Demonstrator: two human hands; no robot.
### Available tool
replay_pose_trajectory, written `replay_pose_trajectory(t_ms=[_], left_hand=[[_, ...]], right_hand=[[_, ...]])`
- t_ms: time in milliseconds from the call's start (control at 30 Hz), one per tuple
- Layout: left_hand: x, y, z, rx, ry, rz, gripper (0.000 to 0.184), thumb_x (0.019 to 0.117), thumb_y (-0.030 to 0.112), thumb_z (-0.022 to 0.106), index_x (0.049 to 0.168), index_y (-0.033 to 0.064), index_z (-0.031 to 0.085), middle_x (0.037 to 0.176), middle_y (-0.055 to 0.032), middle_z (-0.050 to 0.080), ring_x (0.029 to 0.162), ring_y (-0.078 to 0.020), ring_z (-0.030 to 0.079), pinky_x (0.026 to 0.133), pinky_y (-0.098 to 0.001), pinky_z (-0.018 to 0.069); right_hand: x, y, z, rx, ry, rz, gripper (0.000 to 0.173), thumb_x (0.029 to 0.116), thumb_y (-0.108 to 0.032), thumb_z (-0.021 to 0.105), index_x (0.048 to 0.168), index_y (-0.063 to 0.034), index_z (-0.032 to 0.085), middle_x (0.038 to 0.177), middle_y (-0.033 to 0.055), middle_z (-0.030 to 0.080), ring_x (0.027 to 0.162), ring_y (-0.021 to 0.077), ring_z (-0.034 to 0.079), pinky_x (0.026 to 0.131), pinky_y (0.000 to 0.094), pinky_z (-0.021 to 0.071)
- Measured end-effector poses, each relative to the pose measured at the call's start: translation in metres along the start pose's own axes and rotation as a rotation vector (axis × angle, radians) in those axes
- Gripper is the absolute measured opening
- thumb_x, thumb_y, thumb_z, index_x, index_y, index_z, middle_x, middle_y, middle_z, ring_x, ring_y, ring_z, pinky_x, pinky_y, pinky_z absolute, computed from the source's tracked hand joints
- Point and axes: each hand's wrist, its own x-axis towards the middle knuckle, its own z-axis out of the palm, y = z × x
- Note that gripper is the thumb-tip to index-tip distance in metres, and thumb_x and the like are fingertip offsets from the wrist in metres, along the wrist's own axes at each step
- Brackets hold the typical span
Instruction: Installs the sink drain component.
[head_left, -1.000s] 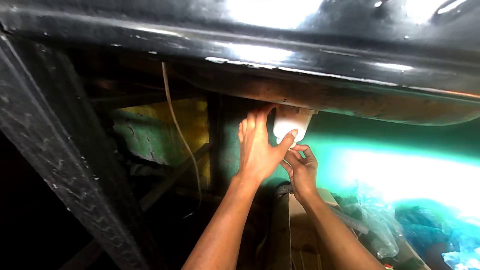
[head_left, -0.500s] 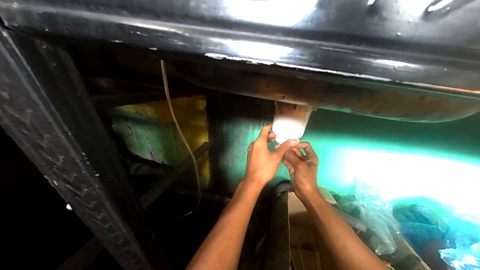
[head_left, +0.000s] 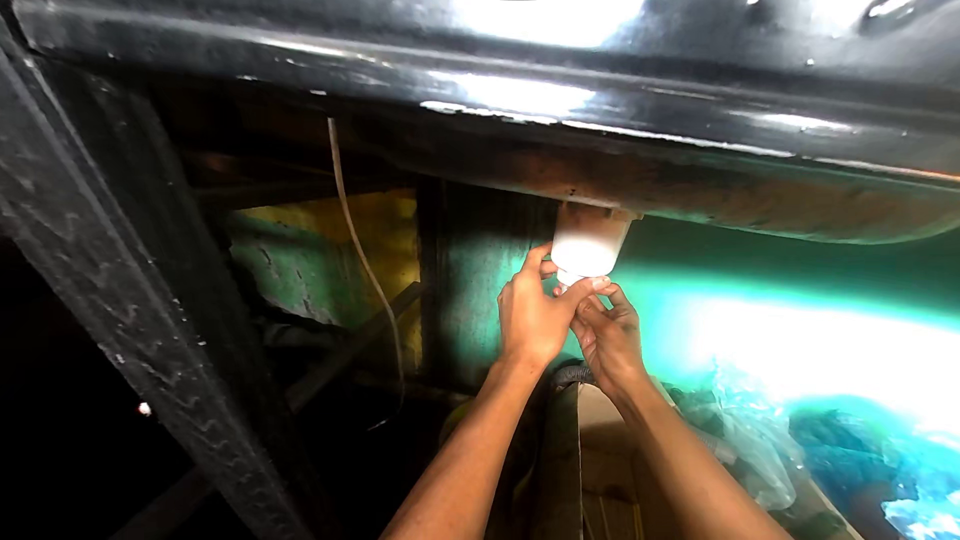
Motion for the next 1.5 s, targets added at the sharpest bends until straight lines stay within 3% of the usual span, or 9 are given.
replay_pose_trajectory(t_ms=[133, 267, 433, 633, 700, 867, 1033, 1233, 1500], left_hand=[[-0.001, 0.0, 0.002, -0.007, 0.023, -0.005, 0.068, 0.0798, 0.051, 0.084, 0.135, 0.0209, 0.06, 0.11, 0.0048, 0.074, 0.106, -0.0126, 0.069, 0.092, -0.0436, 0.0558], [0.002, -0.003, -0.003, -0.083, -0.045, 0.011, 0.065, 0.0831, 0.045, 0.083, 0.137, 0.0183, 0.059, 0.113, 0.0033, 0.074, 0.11, -0.0106, 0.068, 0.095, -0.0396, 0.0562], [0.009, -0.011, -0.01, -0.151, -0.156, 0.066, 0.06, 0.0896, 0.04, 0.078, 0.139, 0.0126, 0.058, 0.113, 0.0005, 0.074, 0.109, -0.0101, 0.068, 0.098, -0.0381, 0.0558], [0.01, -0.014, -0.011, -0.231, -0.219, 0.081, 0.058, 0.0932, 0.035, 0.075, 0.141, 0.0092, 0.055, 0.114, -0.0021, 0.074, 0.112, -0.0118, 0.068, 0.1, -0.0364, 0.055], [0.009, -0.012, -0.013, -0.247, -0.242, 0.059, 0.061, 0.0933, 0.037, 0.075, 0.142, 0.0089, 0.053, 0.115, -0.0038, 0.073, 0.112, -0.0134, 0.068, 0.101, -0.0363, 0.0545], [0.006, -0.009, -0.01, -0.254, -0.218, 0.024, 0.061, 0.0914, 0.041, 0.076, 0.139, 0.0105, 0.056, 0.12, -0.0046, 0.069, 0.101, -0.0144, 0.07, 0.088, -0.033, 0.06], [0.005, -0.005, -0.008, -0.286, -0.187, 0.008, 0.066, 0.0898, 0.039, 0.079, 0.143, 0.0115, 0.052, 0.121, -0.0044, 0.069, 0.099, -0.0143, 0.07, 0.086, -0.0317, 0.0604], [0.004, -0.005, -0.008, -0.297, -0.183, -0.004, 0.067, 0.09, 0.038, 0.079, 0.145, 0.0118, 0.051, 0.123, -0.0055, 0.068, 0.101, -0.0154, 0.07, 0.086, -0.0322, 0.0607], [0.004, -0.003, -0.009, -0.285, -0.189, -0.006, 0.065, 0.0906, 0.038, 0.078, 0.144, 0.012, 0.051, 0.122, -0.0049, 0.069, 0.101, -0.0152, 0.07, 0.085, -0.032, 0.0608]], right_hand=[[0.002, 0.001, -0.002, 0.036, -0.011, 0.014, 0.023, 0.0958, 0.014, 0.055, 0.113, -0.002, 0.053, 0.101, 0.0148, 0.072, 0.09, 0.0209, 0.074, 0.086, 0.0373, 0.0624], [0.001, 0.002, 0.005, -0.04, 0.075, -0.043, 0.024, 0.0911, 0.015, 0.063, 0.109, 0.0002, 0.056, 0.1, 0.0156, 0.072, 0.091, 0.0245, 0.075, 0.085, 0.0407, 0.0636], [-0.003, 0.005, 0.015, -0.137, 0.162, -0.132, 0.029, 0.0831, 0.015, 0.072, 0.104, -0.0003, 0.059, 0.094, 0.0125, 0.073, 0.083, 0.0214, 0.075, 0.081, 0.0389, 0.0648], [-0.004, 0.008, 0.016, -0.224, 0.199, -0.196, 0.031, 0.0799, 0.011, 0.078, 0.101, -0.0025, 0.06, 0.089, 0.0105, 0.073, 0.078, 0.0195, 0.074, 0.077, 0.0378, 0.0653], [-0.004, 0.007, 0.016, -0.243, 0.182, -0.199, 0.031, 0.08, 0.01, 0.078, 0.101, -0.0033, 0.059, 0.088, 0.0095, 0.073, 0.078, 0.0184, 0.074, 0.078, 0.0374, 0.0653], [-0.002, 0.005, 0.009, -0.294, 0.155, -0.211, 0.033, 0.0794, 0.007, 0.081, 0.101, -0.0023, 0.058, 0.09, 0.0112, 0.072, 0.078, 0.0204, 0.074, 0.078, 0.04, 0.0658], [-0.001, 0.005, 0.004, -0.32, 0.108, -0.168, 0.036, 0.0808, 0.005, 0.082, 0.106, -0.0021, 0.057, 0.094, 0.0113, 0.072, 0.079, 0.0208, 0.075, 0.078, 0.0394, 0.0662], [-0.006, 0.009, -0.001, -0.352, 0.086, -0.071, 0.043, 0.0853, -0.003, 0.081, 0.12, -0.0046, 0.057, 0.098, 0.0097, 0.074, 0.082, 0.0212, 0.075, 0.078, 0.0391, 0.0653], [-0.005, 0.006, -0.002, -0.387, 0.097, -0.034, 0.037, 0.0853, -0.006, 0.082, 0.116, -0.0051, 0.06, 0.092, 0.0076, 0.074, 0.079, 0.0165, 0.073, 0.073, 0.0328, 0.0631]])
